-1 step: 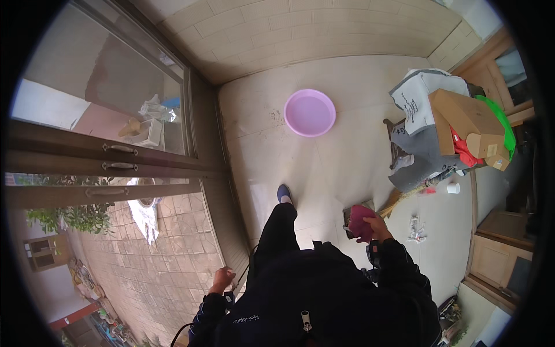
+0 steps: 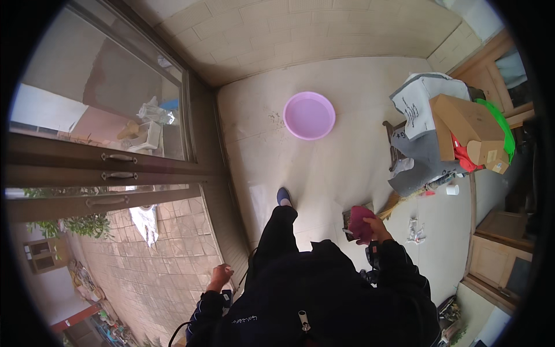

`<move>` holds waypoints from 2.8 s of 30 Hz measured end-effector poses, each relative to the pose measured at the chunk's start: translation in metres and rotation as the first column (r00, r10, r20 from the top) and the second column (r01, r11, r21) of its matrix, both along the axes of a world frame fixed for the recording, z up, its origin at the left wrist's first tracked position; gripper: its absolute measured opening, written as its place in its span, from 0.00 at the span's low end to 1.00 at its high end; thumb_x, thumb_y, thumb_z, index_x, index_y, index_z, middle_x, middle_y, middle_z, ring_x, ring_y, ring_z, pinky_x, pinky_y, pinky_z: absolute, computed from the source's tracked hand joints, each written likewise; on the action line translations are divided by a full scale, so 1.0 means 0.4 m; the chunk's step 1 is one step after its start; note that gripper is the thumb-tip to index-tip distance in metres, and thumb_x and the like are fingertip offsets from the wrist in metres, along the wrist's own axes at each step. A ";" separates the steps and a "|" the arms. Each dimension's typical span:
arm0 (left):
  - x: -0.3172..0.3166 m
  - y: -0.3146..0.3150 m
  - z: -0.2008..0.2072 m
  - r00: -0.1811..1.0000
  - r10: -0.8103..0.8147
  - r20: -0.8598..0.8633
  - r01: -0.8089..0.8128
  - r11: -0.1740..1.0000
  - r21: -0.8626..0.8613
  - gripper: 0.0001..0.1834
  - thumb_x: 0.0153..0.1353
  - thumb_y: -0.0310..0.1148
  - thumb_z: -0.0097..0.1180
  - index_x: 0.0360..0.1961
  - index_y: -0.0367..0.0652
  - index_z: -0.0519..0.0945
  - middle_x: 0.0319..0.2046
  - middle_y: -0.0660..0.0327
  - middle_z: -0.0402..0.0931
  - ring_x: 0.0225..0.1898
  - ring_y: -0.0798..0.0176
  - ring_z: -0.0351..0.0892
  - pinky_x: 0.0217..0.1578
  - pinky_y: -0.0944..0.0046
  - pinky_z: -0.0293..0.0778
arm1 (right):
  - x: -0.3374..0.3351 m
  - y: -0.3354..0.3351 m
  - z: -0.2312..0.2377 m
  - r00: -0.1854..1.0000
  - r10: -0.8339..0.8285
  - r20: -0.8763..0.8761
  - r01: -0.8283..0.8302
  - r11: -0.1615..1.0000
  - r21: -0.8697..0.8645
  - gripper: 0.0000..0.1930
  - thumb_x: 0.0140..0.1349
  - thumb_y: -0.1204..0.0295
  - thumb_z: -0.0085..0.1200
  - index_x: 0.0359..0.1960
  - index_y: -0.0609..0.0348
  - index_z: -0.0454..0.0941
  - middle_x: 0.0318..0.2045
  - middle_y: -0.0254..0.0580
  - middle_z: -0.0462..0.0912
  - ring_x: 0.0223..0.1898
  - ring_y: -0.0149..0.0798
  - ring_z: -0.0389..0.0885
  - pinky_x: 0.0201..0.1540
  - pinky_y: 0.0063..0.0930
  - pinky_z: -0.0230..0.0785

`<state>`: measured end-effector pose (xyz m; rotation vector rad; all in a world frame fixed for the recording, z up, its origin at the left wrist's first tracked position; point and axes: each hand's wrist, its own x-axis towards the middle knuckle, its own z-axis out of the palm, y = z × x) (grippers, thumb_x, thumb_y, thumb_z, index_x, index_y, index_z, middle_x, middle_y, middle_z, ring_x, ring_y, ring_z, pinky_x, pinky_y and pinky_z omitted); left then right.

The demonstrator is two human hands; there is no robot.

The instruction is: The person wipes a glass sliding door with a pink cloth, then moves a pink basin of water outside, wets and wrings the cloth, and continues wiping the glass door and its frame.

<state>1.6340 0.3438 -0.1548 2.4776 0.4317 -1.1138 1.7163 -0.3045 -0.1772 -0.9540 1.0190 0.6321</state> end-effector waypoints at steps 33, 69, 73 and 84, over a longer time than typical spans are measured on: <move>1.633 -0.808 -0.838 0.970 0.185 0.158 -0.148 0.964 -0.219 0.26 0.52 0.38 0.64 0.52 0.44 0.75 0.39 0.53 0.80 0.38 0.54 0.81 0.42 0.57 0.77 | 1.250 -0.269 -0.770 0.899 0.377 -0.222 -0.371 0.926 0.069 0.18 0.49 0.82 0.50 0.44 0.69 0.76 0.31 0.52 0.82 0.25 0.48 0.83 0.18 0.39 0.73; 1.633 -0.790 -1.032 0.200 0.930 -0.309 -0.877 0.029 -0.480 0.13 0.62 0.37 0.60 0.36 0.37 0.76 0.28 0.64 0.74 0.29 0.70 0.70 0.31 0.65 0.71 | 1.252 -0.157 -0.888 0.895 0.433 -0.108 -0.443 0.829 -0.342 0.34 0.35 0.91 0.44 0.52 0.61 0.71 0.35 0.35 0.76 0.35 0.34 0.75 0.37 0.26 0.71; 1.547 -0.754 -0.814 0.147 0.927 -0.345 -0.871 -0.044 -0.489 0.12 0.62 0.37 0.60 0.34 0.38 0.76 0.27 0.64 0.73 0.28 0.70 0.70 0.30 0.65 0.70 | 1.188 -0.122 -0.670 0.904 0.426 -0.041 -0.418 0.856 -0.306 0.35 0.33 0.89 0.44 0.52 0.61 0.72 0.37 0.37 0.78 0.37 0.37 0.76 0.39 0.28 0.72; 1.188 -0.667 -0.320 0.020 0.959 -0.284 -0.848 -0.134 -0.513 0.15 0.62 0.38 0.59 0.37 0.35 0.76 0.30 0.59 0.76 0.30 0.66 0.73 0.30 0.62 0.73 | 0.999 -0.051 -0.233 0.813 0.583 0.016 -0.539 0.762 -0.358 0.32 0.33 0.91 0.45 0.48 0.63 0.71 0.35 0.40 0.78 0.36 0.39 0.78 0.36 0.30 0.74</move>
